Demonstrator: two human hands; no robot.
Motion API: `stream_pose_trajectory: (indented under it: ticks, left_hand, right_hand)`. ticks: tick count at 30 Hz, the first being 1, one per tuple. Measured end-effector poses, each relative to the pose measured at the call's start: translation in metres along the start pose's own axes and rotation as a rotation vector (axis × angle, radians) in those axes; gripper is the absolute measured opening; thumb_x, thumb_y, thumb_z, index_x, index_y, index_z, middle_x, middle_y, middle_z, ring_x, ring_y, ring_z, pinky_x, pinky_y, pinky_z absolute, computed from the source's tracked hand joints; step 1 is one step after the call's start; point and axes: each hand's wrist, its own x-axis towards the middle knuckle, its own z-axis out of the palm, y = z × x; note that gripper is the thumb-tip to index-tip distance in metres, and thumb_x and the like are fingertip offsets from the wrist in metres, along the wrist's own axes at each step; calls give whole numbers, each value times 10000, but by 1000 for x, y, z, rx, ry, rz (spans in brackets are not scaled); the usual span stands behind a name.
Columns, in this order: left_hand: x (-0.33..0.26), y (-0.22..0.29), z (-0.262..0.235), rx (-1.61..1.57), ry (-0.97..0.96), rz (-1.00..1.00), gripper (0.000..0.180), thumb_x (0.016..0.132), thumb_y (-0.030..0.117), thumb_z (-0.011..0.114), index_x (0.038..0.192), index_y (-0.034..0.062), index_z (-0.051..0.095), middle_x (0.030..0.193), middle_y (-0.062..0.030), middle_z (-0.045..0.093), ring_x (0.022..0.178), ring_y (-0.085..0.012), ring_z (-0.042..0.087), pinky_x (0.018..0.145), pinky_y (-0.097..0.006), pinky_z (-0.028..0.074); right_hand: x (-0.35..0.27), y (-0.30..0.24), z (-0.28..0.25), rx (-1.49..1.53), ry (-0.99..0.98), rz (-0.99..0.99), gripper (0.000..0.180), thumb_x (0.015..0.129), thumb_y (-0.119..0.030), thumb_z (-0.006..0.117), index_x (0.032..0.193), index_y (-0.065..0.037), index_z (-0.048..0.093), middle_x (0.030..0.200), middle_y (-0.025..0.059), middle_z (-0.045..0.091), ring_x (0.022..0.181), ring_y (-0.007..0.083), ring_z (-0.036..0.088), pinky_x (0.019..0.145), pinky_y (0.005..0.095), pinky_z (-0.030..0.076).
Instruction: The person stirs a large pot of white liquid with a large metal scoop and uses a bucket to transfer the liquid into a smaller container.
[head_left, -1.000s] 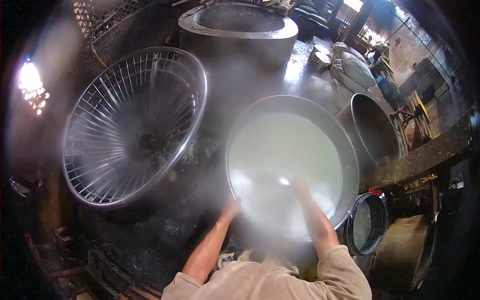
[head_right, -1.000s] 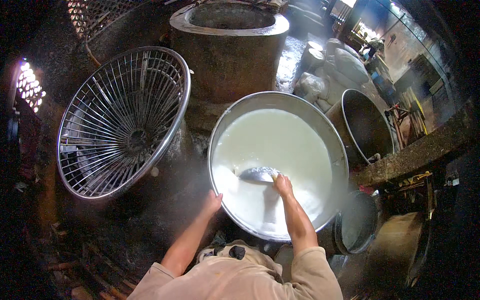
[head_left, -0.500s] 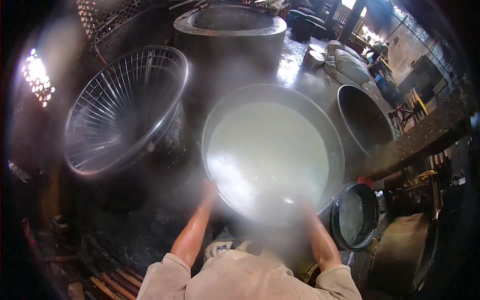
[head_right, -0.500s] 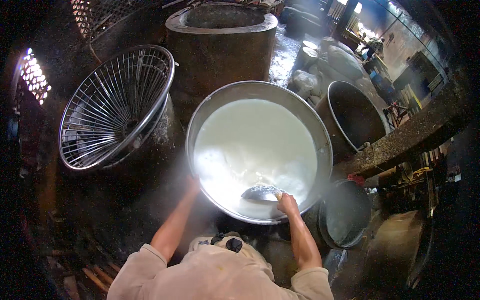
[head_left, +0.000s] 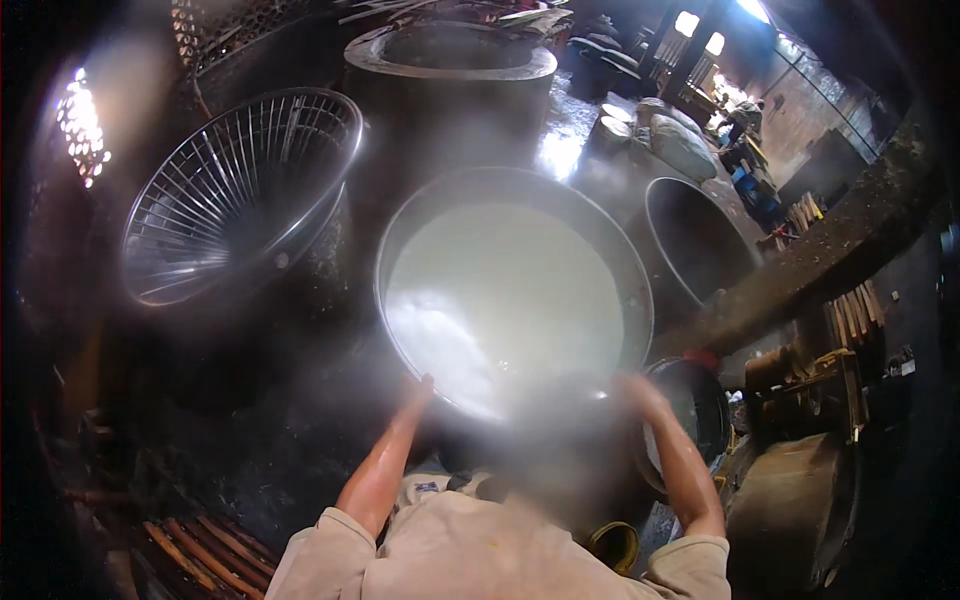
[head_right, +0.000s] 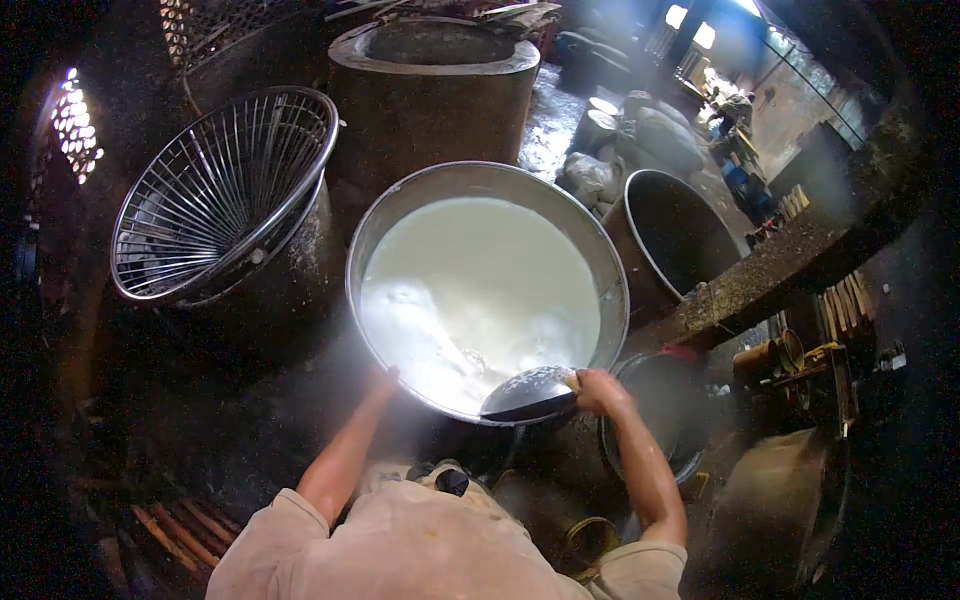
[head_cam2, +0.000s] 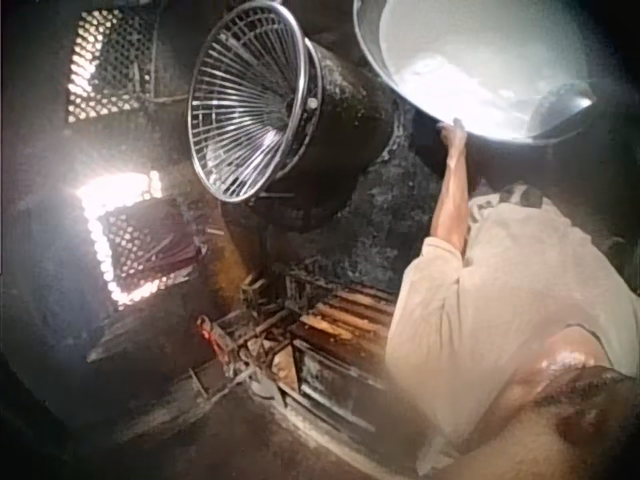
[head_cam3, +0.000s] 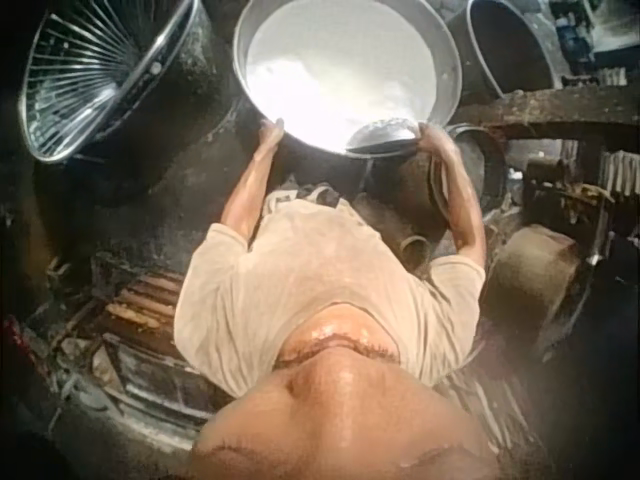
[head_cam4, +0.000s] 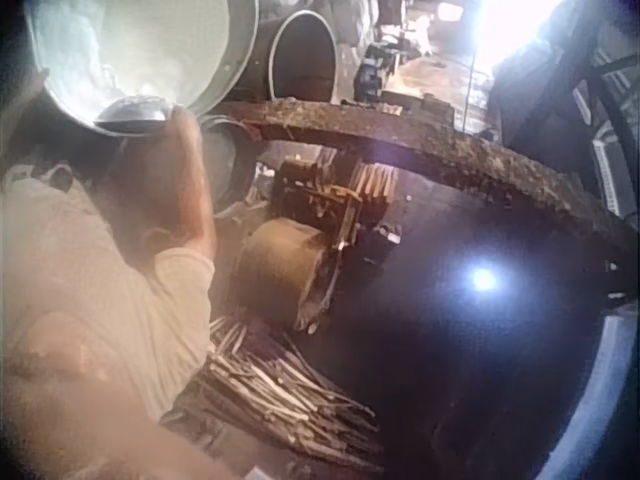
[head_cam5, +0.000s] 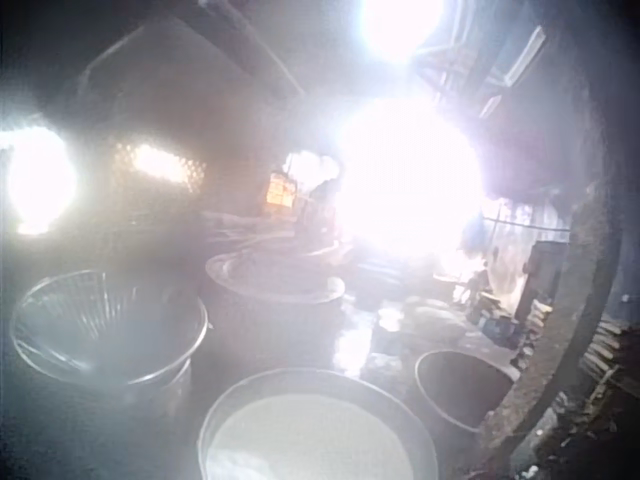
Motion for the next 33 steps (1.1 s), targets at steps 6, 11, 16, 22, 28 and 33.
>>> stream_pose_trajectory:
  ticks: [6,11,16,22,28,33]
  left_hand:
    - [-21,31,-18,-37,-102,7,554,735,292,495,1109,-106,404,1124,-287,430,1057,-339,436,885,-379,344]
    - [-25,35,-38,-210,-212,31,503,718,250,539,1043,-122,442,1025,-252,491,959,-291,484,802,-361,384]
    - [1,3,-21,-330,-332,107,503,722,250,549,1016,-144,444,1011,-234,501,941,-280,486,794,-362,387]
    - [-22,39,-48,-113,-329,34,609,746,315,551,1110,-137,365,1134,-233,421,1046,-265,411,873,-351,334]
    - [8,2,-22,-68,-351,80,590,765,367,555,1062,-124,416,1066,-206,475,959,-234,444,814,-364,365]
    - [4,7,-21,-42,-269,47,439,757,309,573,878,-108,505,829,-134,537,737,-172,446,627,-354,394]
  right_hand:
    - [-50,-1,-63,-231,26,-17,247,659,-139,544,878,-27,559,822,172,592,786,320,570,710,404,452]
    - [-119,-20,-110,-200,218,96,292,666,-152,481,926,-42,554,824,195,577,772,350,562,684,416,446]
    - [-191,-27,-137,-136,200,306,467,590,-44,584,1048,-119,529,937,140,577,865,335,546,736,372,446]
    - [-321,-11,-147,185,849,428,356,510,-5,509,854,-44,423,724,78,461,679,166,474,624,278,393]
    - [-381,129,-52,96,1191,951,342,719,-166,574,973,40,473,902,152,538,780,269,532,648,364,422]
    - [-301,180,54,-131,825,1196,552,708,-189,590,1218,-181,378,754,238,565,700,364,564,607,406,450]
